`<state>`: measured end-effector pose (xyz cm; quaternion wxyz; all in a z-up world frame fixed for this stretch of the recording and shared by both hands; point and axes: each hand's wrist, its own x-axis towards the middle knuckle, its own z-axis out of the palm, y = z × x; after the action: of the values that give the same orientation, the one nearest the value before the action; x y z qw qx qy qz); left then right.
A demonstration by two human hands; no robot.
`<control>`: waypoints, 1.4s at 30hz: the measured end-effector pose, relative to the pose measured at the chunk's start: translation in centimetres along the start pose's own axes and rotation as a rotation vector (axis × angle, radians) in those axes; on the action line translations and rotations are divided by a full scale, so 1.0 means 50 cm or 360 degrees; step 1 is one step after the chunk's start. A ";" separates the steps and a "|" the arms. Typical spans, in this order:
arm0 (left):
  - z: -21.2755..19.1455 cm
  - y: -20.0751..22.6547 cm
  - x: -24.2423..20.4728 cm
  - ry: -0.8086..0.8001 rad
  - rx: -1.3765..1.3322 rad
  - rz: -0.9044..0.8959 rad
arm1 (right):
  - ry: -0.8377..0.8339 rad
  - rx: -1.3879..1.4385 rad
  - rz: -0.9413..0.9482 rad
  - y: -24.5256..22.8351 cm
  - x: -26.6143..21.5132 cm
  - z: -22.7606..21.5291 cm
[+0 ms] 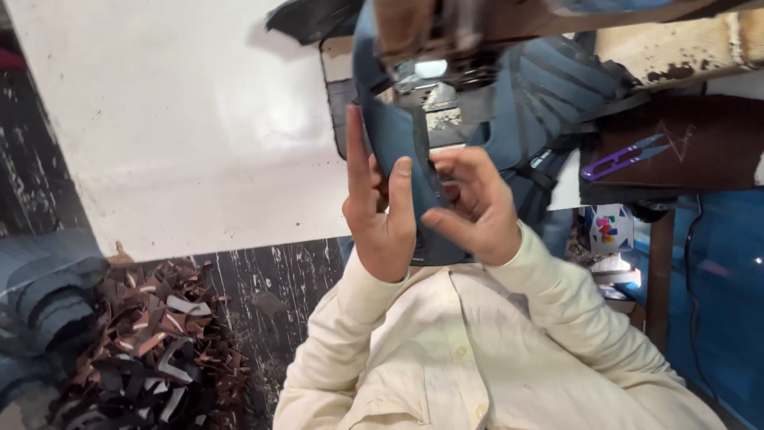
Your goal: Stitch together precut pieces of shoe uppers using an industrial sewing machine.
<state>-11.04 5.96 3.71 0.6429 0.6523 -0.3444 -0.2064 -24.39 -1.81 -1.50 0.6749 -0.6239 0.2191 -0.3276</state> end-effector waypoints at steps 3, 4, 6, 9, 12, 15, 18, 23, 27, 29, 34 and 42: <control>-0.033 0.002 0.006 0.0030 -0.0083 -0.0215 | -0.0063 0.0299 0.0208 -0.006 0.041 0.018; -0.041 -0.009 0.004 -0.0032 0.0059 -0.0340 | -0.0038 0.0256 0.0226 -0.012 0.060 0.020; -0.045 -0.021 0.016 -0.0044 -0.0022 -0.0214 | -0.0031 0.0135 0.0172 -0.022 0.094 0.029; -0.044 -0.048 0.028 -0.0051 -0.0010 -0.0139 | -0.0012 -0.0066 0.0045 -0.031 0.129 0.044; -0.036 -0.060 0.051 -0.0056 -0.0021 -0.0093 | 0.0028 -0.0217 -0.0029 -0.040 0.155 0.051; -0.028 -0.096 0.062 -0.0081 -0.0069 0.0053 | 0.0092 -0.0314 0.0010 -0.049 0.167 0.048; -0.021 -0.120 0.075 -0.0085 0.0028 0.0089 | 0.0111 -0.0341 0.0030 -0.044 0.168 0.035; -0.020 -0.068 0.065 -0.0132 0.0064 0.0087 | 0.0117 -0.0263 0.0029 -0.055 0.172 0.029; -0.047 -0.041 0.027 -0.0242 0.0037 -0.0046 | 0.0124 -0.0393 -0.0010 -0.063 0.175 0.024; -0.066 -0.042 0.023 -0.0267 0.0167 0.0011 | 0.0114 -0.0412 -0.0026 -0.058 0.175 0.025; -0.095 -0.040 0.058 -0.0261 0.0456 0.0220 | 0.0091 -0.0294 -0.0028 -0.064 0.175 0.033; -0.098 -0.058 0.141 -0.0440 0.0139 0.0101 | 0.0134 -0.0440 -0.0066 -0.084 0.173 0.034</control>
<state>-2.25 4.14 2.51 0.5667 0.6337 -0.4586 -0.2587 -17.95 -6.84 3.84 0.5659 -0.7009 0.2774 -0.3340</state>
